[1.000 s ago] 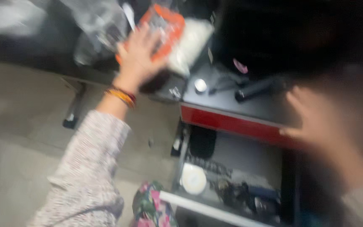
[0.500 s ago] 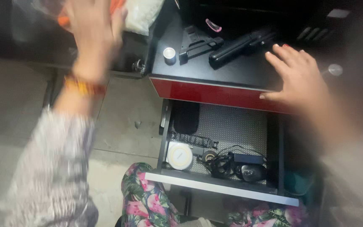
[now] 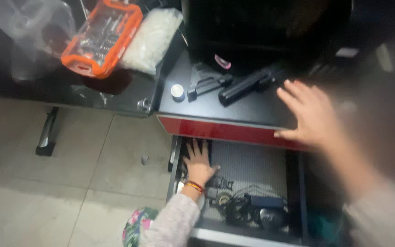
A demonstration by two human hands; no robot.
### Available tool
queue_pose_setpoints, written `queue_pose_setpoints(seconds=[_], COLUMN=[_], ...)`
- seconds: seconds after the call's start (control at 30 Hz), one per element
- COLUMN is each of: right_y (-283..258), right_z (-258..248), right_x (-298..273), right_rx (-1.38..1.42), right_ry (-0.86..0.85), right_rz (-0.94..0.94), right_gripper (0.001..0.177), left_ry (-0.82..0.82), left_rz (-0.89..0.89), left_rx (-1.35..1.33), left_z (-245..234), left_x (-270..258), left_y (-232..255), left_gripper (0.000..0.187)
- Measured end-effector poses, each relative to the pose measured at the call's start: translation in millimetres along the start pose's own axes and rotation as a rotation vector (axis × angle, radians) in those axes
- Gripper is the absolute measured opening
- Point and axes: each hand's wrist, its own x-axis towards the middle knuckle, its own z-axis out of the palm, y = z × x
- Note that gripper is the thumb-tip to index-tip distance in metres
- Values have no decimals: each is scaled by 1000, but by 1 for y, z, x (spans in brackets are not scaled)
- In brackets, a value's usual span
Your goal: The person picks up several cables and electronics accessories from a drawer and a desk, placing them into a plastic bag.
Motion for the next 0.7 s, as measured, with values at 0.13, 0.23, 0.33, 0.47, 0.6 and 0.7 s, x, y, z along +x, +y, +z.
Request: queue_pose_setpoints(seconds=[0.13, 0.23, 0.33, 0.47, 0.6, 0.7], right_y=[-1, -5, -5, -7, -6, -5], right_z=[-7, -8, -9, -7, -9, -7], right_x=[0, 1, 1, -3, -2, 0], right_rx=[18, -3, 1, -19, -28, -45], right_ry=[-22, -43, -36, -27, -54, -73], right_rz=[5, 27, 26, 38, 44, 48], right_gripper=[112, 111, 111, 111, 113, 113], left_ry=[120, 132, 64, 113, 218, 41], left_rz=[31, 160, 234, 338, 386, 208], left_rx=[171, 128, 43, -92, -10, -319], left_z=[19, 17, 3, -15, -29, -51], left_x=[9, -2, -12, -13, -17, -32], left_y=[4, -12, -17, -36, -36, -26], left_gripper=[104, 100, 91, 67, 54, 59])
